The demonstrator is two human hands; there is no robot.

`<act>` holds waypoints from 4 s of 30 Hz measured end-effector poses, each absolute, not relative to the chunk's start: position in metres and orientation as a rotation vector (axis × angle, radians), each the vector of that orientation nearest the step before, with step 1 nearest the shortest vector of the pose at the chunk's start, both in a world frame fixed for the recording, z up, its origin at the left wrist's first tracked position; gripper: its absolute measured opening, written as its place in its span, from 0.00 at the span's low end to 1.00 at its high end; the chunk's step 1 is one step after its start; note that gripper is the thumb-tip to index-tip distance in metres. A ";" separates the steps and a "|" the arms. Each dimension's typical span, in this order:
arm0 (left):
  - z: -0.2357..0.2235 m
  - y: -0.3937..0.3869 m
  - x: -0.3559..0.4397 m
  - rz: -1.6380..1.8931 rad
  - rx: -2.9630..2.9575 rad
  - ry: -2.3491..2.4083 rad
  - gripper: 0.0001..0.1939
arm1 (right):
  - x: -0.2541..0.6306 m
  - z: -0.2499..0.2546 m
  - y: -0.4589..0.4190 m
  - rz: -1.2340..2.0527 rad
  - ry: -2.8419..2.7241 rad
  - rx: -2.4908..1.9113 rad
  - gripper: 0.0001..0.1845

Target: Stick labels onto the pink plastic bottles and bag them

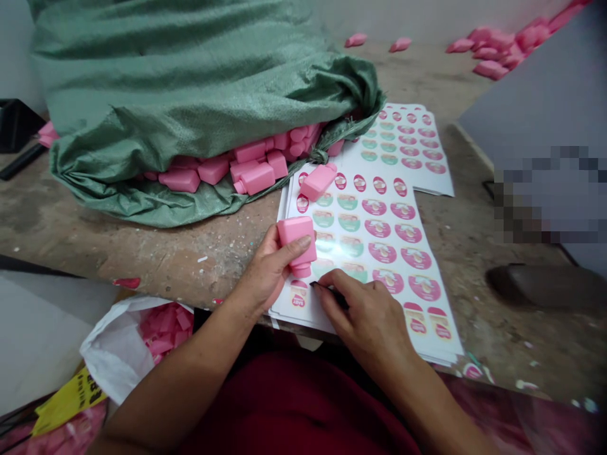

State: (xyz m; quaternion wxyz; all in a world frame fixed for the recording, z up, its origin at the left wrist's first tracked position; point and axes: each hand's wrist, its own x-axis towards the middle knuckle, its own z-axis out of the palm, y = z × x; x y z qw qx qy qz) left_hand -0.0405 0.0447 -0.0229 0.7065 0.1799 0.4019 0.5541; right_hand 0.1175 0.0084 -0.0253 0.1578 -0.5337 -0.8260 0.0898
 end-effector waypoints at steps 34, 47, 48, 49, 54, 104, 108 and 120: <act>-0.020 0.045 -0.041 1.218 0.357 0.890 0.18 | 0.115 -0.025 0.013 0.143 -2.399 -1.436 0.12; -0.022 0.047 -0.042 1.224 0.303 0.897 0.17 | 0.121 -0.028 0.011 0.478 -2.293 -1.554 0.08; -0.022 0.047 -0.042 1.222 0.302 0.900 0.18 | 0.122 -0.029 0.011 0.455 -2.302 -1.536 0.08; -0.022 0.047 -0.042 1.226 0.301 0.901 0.18 | 0.122 -0.029 0.011 0.437 -2.307 -1.520 0.09; -0.020 0.047 -0.041 1.246 0.295 0.881 0.15 | 0.124 -0.027 0.012 0.462 -2.263 -1.499 0.07; 0.009 0.003 -0.030 0.945 0.395 0.913 0.27 | 0.139 0.005 0.025 1.345 -1.455 -1.343 0.14; 0.009 0.003 -0.031 0.955 0.421 0.920 0.28 | 0.138 0.007 0.026 1.331 -1.470 -1.336 0.13; 0.012 -0.001 -0.032 0.898 0.477 0.976 0.29 | 0.139 0.004 0.023 1.070 -1.625 -1.468 0.13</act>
